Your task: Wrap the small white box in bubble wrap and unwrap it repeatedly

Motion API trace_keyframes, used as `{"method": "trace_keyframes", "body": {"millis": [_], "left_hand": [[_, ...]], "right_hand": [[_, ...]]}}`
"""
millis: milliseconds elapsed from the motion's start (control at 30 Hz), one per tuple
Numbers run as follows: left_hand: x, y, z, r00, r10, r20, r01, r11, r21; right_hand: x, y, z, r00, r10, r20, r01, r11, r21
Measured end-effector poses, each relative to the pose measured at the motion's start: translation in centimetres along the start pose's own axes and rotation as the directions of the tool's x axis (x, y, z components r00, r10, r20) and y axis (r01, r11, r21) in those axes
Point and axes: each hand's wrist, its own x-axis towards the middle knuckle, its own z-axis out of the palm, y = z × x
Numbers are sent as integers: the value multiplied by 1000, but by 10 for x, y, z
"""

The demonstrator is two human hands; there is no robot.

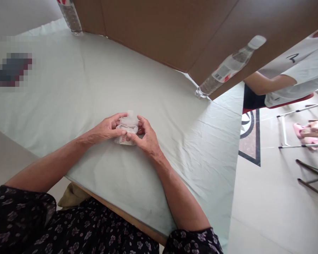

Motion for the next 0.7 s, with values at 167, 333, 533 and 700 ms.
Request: {"method": "trace_keyframes", "body": {"millis": [167, 333, 533, 700], "left_hand": [[-1, 0, 0, 999, -7, -41, 8, 1000, 19], [-4, 3, -2, 1000, -12, 19, 12, 1000, -10], [-3, 3, -1, 999, -42, 10, 42, 999, -22], [-2, -1, -3, 999, -37, 36, 39, 998, -56]], "right_hand": [[-1, 1, 5, 996, 84, -31, -82, 995, 63], [-2, 1, 6, 992, 107, -63, -103, 992, 71], [4, -7, 0, 989, 92, -115, -80, 991, 103], [22, -16, 1, 989, 100, -111, -73, 972, 223]]}}
